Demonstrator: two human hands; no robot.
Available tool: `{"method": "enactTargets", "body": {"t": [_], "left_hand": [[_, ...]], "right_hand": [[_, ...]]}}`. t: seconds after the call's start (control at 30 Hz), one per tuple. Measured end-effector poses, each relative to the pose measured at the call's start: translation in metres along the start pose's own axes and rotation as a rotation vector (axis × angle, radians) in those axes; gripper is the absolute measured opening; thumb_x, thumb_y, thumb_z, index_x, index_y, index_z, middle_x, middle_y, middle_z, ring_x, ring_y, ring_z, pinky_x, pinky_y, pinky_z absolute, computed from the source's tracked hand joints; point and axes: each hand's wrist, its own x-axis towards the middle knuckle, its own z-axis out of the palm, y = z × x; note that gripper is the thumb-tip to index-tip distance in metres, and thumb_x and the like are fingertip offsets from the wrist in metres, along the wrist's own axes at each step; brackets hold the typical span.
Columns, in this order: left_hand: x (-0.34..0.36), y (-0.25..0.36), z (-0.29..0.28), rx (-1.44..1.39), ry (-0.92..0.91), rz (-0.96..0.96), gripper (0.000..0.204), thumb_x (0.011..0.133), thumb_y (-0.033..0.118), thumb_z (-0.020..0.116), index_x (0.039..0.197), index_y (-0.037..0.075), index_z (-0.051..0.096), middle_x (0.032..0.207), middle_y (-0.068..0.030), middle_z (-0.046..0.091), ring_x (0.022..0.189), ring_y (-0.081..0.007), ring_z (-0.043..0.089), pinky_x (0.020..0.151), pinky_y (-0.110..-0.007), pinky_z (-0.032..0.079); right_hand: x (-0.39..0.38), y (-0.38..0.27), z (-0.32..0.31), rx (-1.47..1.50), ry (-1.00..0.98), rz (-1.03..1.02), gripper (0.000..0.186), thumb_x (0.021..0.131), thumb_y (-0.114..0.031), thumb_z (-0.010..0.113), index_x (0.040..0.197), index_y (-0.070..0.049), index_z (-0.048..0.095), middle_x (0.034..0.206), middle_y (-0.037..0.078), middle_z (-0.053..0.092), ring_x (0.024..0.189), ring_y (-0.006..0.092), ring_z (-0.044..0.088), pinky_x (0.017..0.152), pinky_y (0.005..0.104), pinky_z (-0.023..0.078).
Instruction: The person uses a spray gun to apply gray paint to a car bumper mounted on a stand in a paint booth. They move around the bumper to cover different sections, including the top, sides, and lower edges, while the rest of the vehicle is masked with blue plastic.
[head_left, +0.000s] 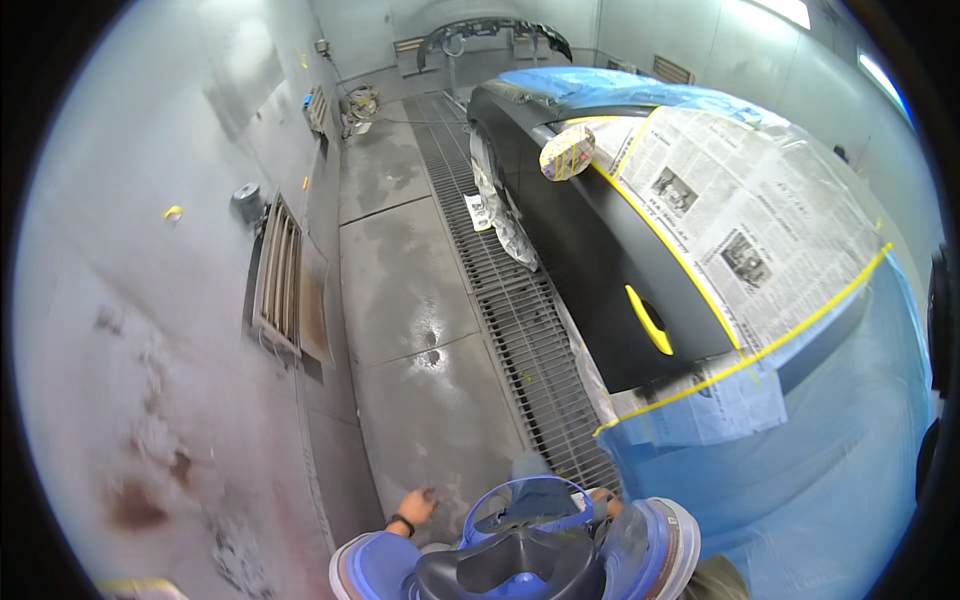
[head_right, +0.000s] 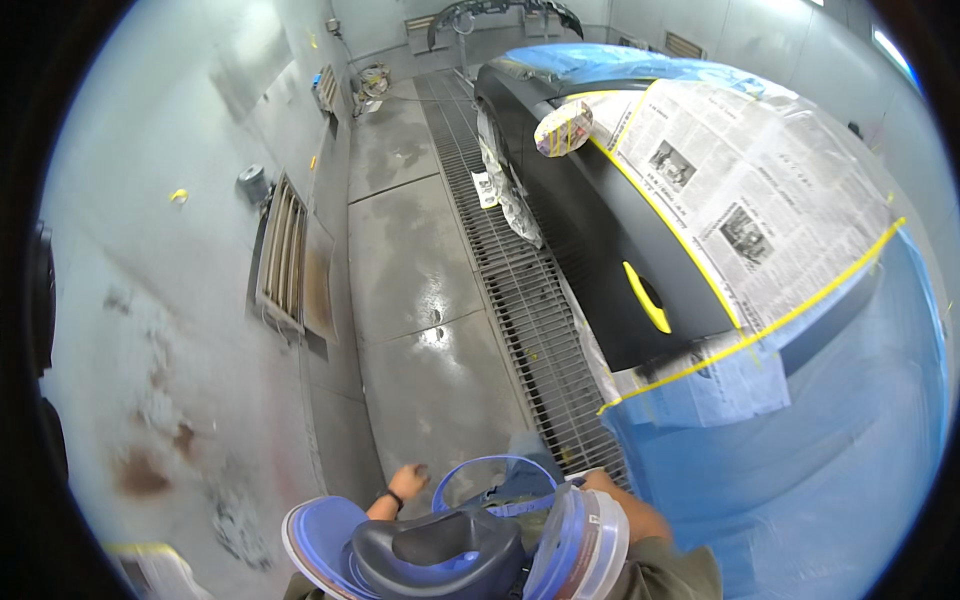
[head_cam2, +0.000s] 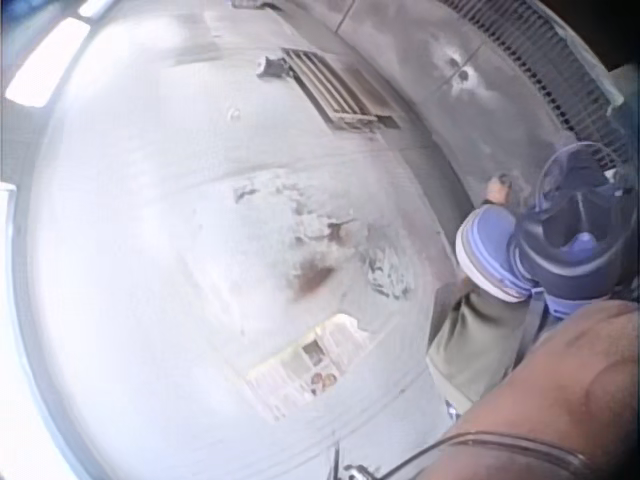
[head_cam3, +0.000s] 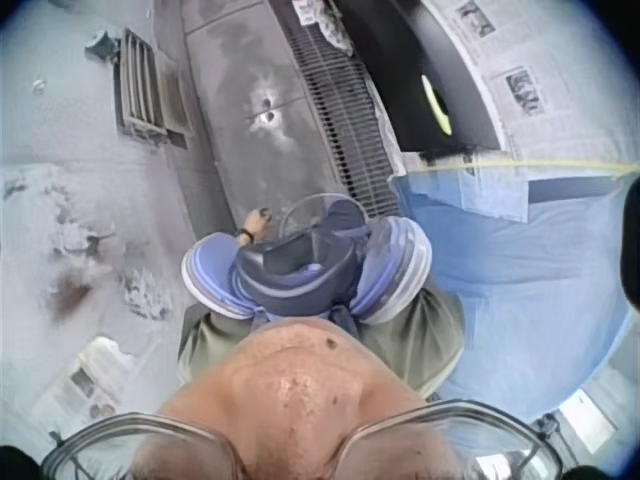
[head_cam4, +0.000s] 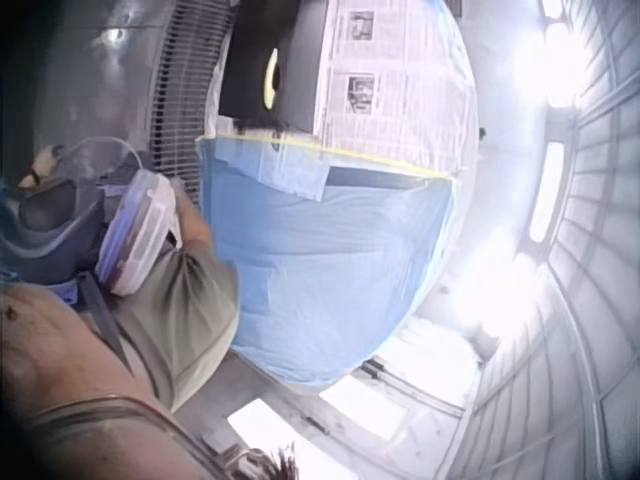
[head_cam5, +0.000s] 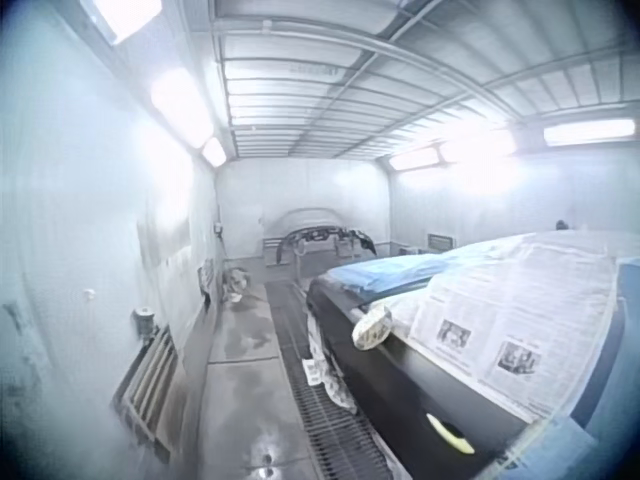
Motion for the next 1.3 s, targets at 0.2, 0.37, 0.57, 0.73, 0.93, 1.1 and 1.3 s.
{"method": "enactTargets", "body": {"t": [0.2, 0.37, 0.57, 0.73, 0.93, 1.1, 1.3], "left_hand": [[0.222, 0.038, -0.168, -0.128, 0.168, 0.095, 0.041, 0.085, 0.018, 0.068, 0.122, 0.002, 0.067, 0.098, -0.0186, 0.075, 0.093, -0.0344, 0.072, 0.087, -0.042, 0.056], [0.311, 0.075, -0.277, -0.287, 0.09, 0.081, 0.043, 0.09, 0.022, 0.067, 0.125, -0.003, 0.064, 0.107, -0.0189, 0.074, 0.098, -0.0286, 0.072, 0.089, -0.039, 0.056], [0.402, 0.209, -0.494, -1.06, -0.08, 0.306, 0.054, 0.103, 0.037, 0.055, 0.134, -0.008, 0.055, 0.117, -0.0191, 0.069, 0.11, -0.0251, 0.066, 0.102, -0.039, 0.049], [0.524, 0.267, -0.687, -1.145, -0.426, 0.613, 0.076, 0.095, 0.052, 0.061, 0.143, -0.006, 0.046, 0.126, -0.0179, 0.064, 0.121, -0.027, 0.06, 0.112, -0.041, 0.037], [0.697, 0.298, -0.905, -0.697, -0.637, 0.633, 0.033, 0.089, 0.02, 0.072, 0.11, -0.005, 0.067, 0.09, -0.01, 0.071, 0.075, -0.0151, 0.065, 0.077, -0.03, 0.051], [0.826, 0.336, -1.059, -0.777, -0.264, 0.857, 0.028, 0.09, 0.024, 0.07, 0.092, -0.002, 0.061, 0.075, -0.0047, 0.062, 0.065, -0.0088, 0.052, 0.063, -0.025, 0.043], [0.971, 0.394, -1.243, -0.798, -0.105, 0.899, 0.024, 0.091, 0.022, 0.071, 0.094, 0.0, 0.062, 0.085, -0.0033, 0.065, 0.07, -0.0048, 0.048, 0.067, -0.022, 0.039]], "right_hand": [[0.155, -0.128, -0.16, -0.011, 0.022, 0.077, 0.034, 0.085, -0.03, 0.055, 0.094, -0.005, 0.077, 0.1, 0.02, 0.073, 0.092, 0.0406, 0.07, 0.08, 0.0496, 0.055], [0.338, -0.244, -0.369, -0.423, -0.141, -0.289, 0.016, 0.079, -0.017, 0.064, 0.085, -0.009, 0.076, 0.092, 0.02, 0.073, 0.083, 0.0395, 0.069, 0.072, 0.0504, 0.055], [0.413, -0.522, -0.695, 0.565, -0.221, -0.297, 0.051, 0.102, -0.049, 0.049, 0.095, -0.004, 0.072, 0.085, 0.007, 0.072, 0.072, 0.0177, 0.068, 0.068, 0.0344, 0.059], [0.446, -0.692, -0.885, 0.666, -0.595, -0.732, 0.064, 0.106, -0.054, 0.039, 0.108, 0.002, 0.069, 0.092, 0.012, 0.072, 0.086, 0.0195, 0.07, 0.075, 0.0347, 0.059], [0.521, -0.821, -1.003, 0.739, -0.444, -0.653, 0.022, 0.096, -0.017, 0.068, 0.104, -0.001, 0.054, 0.08, 0.005, 0.068, 0.069, 0.0113, 0.067, 0.064, 0.0253, 0.053], [0.613, -0.871, -1.117, 0.917, 0.027, -0.627, 0.023, 0.097, -0.02, 0.068, 0.104, -0.001, 0.058, 0.075, 0.002, 0.065, 0.063, 0.0085, 0.063, 0.056, 0.0238, 0.05], [0.744, -0.958, -1.284, 0.963, 0.318, -0.789, 0.02, 0.095, -0.019, 0.07, 0.101, -0.003, 0.061, 0.075, 0.003, 0.065, 0.054, 0.003, 0.052, 0.049, 0.02, 0.04]]}}
